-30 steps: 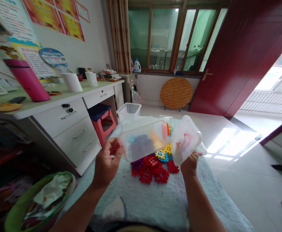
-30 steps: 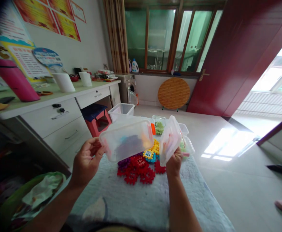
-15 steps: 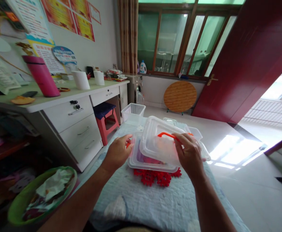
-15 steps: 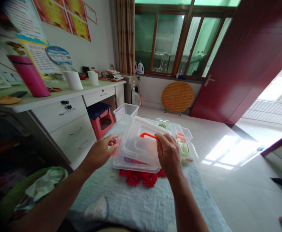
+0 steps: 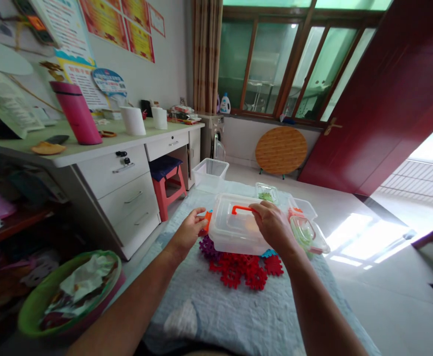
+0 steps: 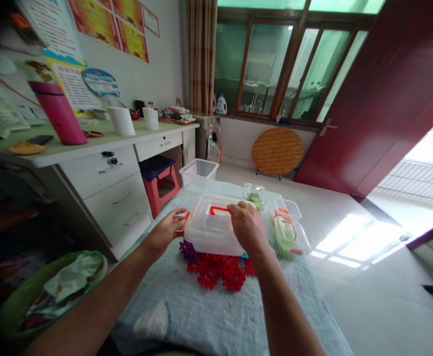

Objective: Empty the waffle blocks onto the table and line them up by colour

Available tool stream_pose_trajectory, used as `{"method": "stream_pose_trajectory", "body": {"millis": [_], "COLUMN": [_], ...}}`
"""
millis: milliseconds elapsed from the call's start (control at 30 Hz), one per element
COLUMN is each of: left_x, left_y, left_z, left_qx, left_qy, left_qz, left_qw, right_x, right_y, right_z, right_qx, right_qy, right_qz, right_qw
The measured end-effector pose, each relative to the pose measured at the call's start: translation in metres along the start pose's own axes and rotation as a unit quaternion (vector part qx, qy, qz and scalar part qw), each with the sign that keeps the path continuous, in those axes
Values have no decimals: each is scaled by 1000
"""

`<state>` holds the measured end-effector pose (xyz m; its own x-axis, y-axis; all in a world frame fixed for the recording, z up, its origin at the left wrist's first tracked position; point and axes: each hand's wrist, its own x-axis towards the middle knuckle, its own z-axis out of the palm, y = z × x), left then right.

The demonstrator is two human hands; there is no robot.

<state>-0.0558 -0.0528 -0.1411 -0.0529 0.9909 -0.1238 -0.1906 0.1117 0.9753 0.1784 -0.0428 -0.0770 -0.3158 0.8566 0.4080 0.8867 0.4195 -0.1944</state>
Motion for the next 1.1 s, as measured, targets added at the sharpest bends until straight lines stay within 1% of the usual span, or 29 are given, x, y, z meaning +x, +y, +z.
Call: {"method": "stream_pose_trajectory", "body": {"millis": [133, 233, 300, 400, 467, 500, 533, 567, 600, 633, 667, 700, 733, 767, 800, 833, 867, 900, 933, 967, 1000, 1067, 1100], "left_x": [3, 7, 8, 6, 4, 3, 2, 1, -1, -2, -4, -6, -8, -10, -12, -14, -15, -16, -16, -17, -17, -18, -18], "left_y": [3, 4, 4, 6, 7, 7, 8, 8, 7, 7, 6, 5, 3, 2, 0, -1, -2, -3, -3, -2, -1, 2, 4], "left_z": [0, 3, 7, 14, 17, 18, 18, 18, 17, 17, 16, 16, 17, 18, 19, 20, 21, 22, 23, 23, 23, 23, 24], "left_qx": [-62, -75, -74, -66, -57, -53, -49, -47, -48, -50, -53, -54, -53, -49, -44, -36, -25, -7, 21, 63, 112, 214, 256], "left_qy": [-16, -20, -26, -30, -34, -33, -28, -20, -13, -8, -10, -18, -31, -44, -56, -64, -67, -61, -46, -24, 2, 44, 53], "left_qz": [-47, -77, -74, -54, -44, -40, -37, -35, -35, -38, -43, -49, -53, -51, -44, -31, -12, 10, 36, 62, 87, 123, 130], "left_qw": [997, 994, 994, 996, 997, 997, 998, 998, 998, 998, 998, 997, 997, 996, 997, 997, 997, 998, 998, 996, 990, 968, 956], "right_x": [9, 11, 10, 8, 4, 1, -3, -8, -14, -20, -28, -36, -45, -53, -60, -66, -70, -73, -75, -76, -76, -74, -74], "right_y": [5, 5, 1, -3, 0, 4, 9, 16, 24, 32, 39, 46, 50, 52, 52, 49, 46, 41, 36, 32, 29, 26, 25], "right_z": [8, 13, 13, 12, 10, 9, 9, 10, 11, 13, 15, 18, 22, 25, 28, 31, 34, 36, 38, 40, 42, 47, 49], "right_qx": [-1, -8, -20, -21, 13, 47, 88, 130, 166, 194, 213, 230, 263, 311, 366, 421, 469, 508, 534, 541, 528, 447, 394], "right_qy": [-24, -33, -39, -54, -50, -39, -17, 18, 63, 113, 159, 189, 194, 175, 144, 112, 82, 60, 52, 55, 69, 112, 129], "right_qz": [-14, -10, -4, -14, -22, -22, -14, 5, 38, 86, 145, 208, 266, 310, 333, 330, 307, 272, 237, 211, 199, 213, 225], "right_qw": [1000, 999, 999, 998, 998, 998, 996, 991, 983, 971, 953, 932, 907, 881, 857, 838, 824, 815, 810, 812, 823, 861, 882]}}
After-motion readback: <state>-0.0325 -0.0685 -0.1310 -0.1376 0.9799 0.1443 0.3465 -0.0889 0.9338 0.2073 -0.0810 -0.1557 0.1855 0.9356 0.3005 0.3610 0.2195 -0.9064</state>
